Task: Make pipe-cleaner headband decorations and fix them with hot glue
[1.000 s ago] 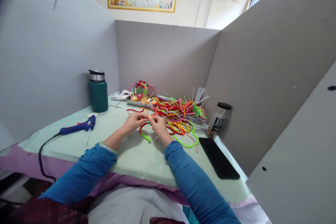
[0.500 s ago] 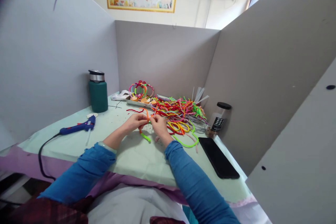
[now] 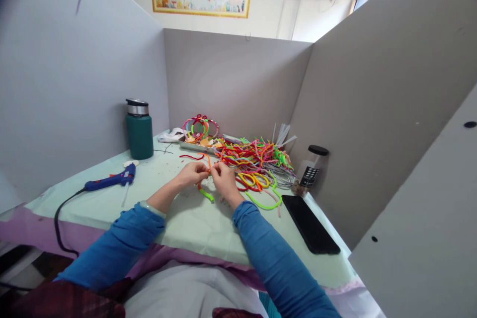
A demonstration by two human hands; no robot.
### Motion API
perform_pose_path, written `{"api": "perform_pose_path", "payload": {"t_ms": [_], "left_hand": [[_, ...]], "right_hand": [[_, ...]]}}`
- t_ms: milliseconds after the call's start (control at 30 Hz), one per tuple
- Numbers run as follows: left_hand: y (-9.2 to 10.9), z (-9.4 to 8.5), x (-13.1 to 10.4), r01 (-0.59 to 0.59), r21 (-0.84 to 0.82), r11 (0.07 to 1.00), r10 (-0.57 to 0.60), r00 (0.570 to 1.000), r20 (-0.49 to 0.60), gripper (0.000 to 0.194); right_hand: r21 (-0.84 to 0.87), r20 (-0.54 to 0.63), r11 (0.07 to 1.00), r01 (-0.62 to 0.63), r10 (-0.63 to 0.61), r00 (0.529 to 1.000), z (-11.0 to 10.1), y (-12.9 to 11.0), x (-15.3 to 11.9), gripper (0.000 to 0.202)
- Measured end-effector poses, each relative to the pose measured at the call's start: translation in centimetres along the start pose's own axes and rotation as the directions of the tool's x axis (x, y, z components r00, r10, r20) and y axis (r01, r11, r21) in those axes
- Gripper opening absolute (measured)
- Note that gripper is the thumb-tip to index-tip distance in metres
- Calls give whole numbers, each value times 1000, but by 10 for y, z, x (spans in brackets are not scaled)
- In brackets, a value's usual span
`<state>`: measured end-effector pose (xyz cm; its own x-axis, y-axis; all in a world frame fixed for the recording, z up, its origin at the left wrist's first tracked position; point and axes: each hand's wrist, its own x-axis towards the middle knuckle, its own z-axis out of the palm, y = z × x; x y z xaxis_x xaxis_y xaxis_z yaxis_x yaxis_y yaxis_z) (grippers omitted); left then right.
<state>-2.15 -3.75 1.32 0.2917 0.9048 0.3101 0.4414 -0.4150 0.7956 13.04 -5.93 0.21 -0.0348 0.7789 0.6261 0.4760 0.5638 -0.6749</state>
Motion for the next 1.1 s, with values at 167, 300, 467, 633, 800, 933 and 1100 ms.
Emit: {"api": "perform_pose_path", "payload": {"t_ms": [167, 300, 467, 633, 800, 933, 1100], "left_hand": [[-2, 1, 0, -98, 244, 965, 112, 993, -43, 12], [-1, 1, 1, -102, 221, 970, 109, 994, -23, 14], [4, 1, -1, -59, 20, 998, 60, 997, -55, 12], [10, -2, -2, 6, -242, 970, -9, 1000, -11, 19], [14, -4, -3, 22, -373, 928, -38, 999, -37, 17], [17, -3, -4, 37, -413, 910, -67, 996, -57, 16], [19, -3, -5, 27, -408, 913, -64, 995, -77, 16]], "right_hand": [[-103, 46, 988, 116, -112, 993, 1, 1, -2, 16], [-24, 24, 1000, 10, -9, 1000, 1, 2, 0, 16], [132, -15, 980, -150, 153, 988, -1, 4, 5, 18], [332, 42, 916, -224, 223, 974, -3, 0, 5, 25], [516, 139, 784, -346, 322, 937, 2, -3, 3, 28], [635, 224, 650, -417, 362, 905, 8, -3, 1, 26], [687, 227, 606, -401, 345, 911, 7, -7, 0, 24]]}}
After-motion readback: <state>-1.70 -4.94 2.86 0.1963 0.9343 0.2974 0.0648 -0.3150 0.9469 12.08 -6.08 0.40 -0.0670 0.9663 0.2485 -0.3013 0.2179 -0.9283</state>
